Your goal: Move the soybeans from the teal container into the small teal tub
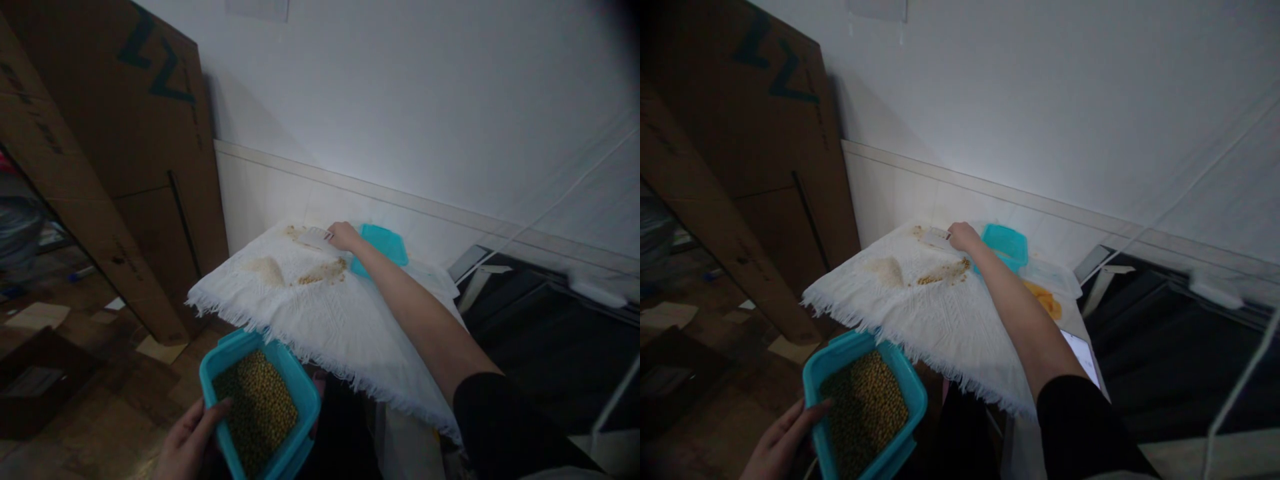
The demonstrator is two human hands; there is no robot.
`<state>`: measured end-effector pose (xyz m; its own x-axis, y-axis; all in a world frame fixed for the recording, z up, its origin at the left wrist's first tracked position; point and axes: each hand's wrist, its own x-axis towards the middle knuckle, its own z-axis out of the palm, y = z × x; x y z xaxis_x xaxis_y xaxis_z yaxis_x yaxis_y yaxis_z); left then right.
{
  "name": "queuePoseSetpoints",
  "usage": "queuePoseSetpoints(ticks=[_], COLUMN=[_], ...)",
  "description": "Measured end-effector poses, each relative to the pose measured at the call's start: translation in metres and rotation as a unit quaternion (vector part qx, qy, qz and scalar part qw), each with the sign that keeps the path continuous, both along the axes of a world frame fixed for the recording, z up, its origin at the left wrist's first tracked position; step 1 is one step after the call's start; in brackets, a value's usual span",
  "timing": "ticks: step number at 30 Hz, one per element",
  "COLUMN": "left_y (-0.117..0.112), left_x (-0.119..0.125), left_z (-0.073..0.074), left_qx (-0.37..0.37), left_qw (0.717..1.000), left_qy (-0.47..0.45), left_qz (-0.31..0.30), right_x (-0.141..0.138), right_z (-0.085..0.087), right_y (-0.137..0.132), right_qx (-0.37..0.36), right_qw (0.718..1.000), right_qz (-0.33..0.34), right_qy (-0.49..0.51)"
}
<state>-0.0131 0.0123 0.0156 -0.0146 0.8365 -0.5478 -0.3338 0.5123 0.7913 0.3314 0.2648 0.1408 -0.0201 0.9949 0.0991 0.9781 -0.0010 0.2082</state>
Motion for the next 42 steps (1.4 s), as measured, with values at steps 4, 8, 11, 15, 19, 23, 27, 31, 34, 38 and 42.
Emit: queuePoseSetpoints(ticks=[4,8,11,15,19,23,27,31,34,38,42], left_y=[-0.001,0.0,-0.001,-0.004,-0.005,-0.005,-0.006,-0.006,-0.007,-0.007,-0.006], left_x=[0.0,-0.002,0.001,0.006,0.007,0.007,0.01,0.011,0.011,0.009,0.009], left_z=[0.004,0.0,0.004,0.014,0.014,0.01,0.01,0.01,0.009,0.007,0.005], left_qx=[0.021,0.023,0.011,0.005,0.008,0.02,0.019,0.009,0.01,0.009,0.014], left_qw=[1.0,1.0,1.0,1.0,1.0,1.0,1.0,0.999,0.999,0.999,0.999], left_qy=[0.003,0.01,0.01,-0.006,-0.015,-0.019,-0.024,-0.032,-0.039,-0.031,-0.03], left_qz=[-0.014,-0.014,-0.009,-0.005,-0.007,-0.007,-0.006,-0.005,-0.008,-0.012,-0.024], right_x=[-0.002,-0.009,-0.016,-0.021,-0.025,-0.03,-0.034,-0.034,-0.028,-0.014,-0.004], right_z=[-0.003,-0.006,-0.007,-0.003,0.003,0.003,0.001,0.003,0.01,0.018,0.014], right_y=[-0.005,-0.015,-0.022,-0.032,-0.04,-0.05,-0.059,-0.065,-0.07,-0.077,-0.083], right_qx=[0.001,-0.012,-0.021,-0.033,-0.043,-0.043,-0.044,-0.049,-0.041,-0.027,-0.03], right_qw=[1.0,1.0,0.999,0.999,0.998,0.997,0.996,0.995,0.996,0.997,0.997], right_qz=[-0.007,-0.006,0.001,0.012,0.023,0.041,0.053,0.065,0.06,0.042,0.023], right_qy=[-0.009,-0.023,-0.031,-0.041,-0.049,-0.053,-0.055,-0.055,-0.056,-0.062,-0.069])
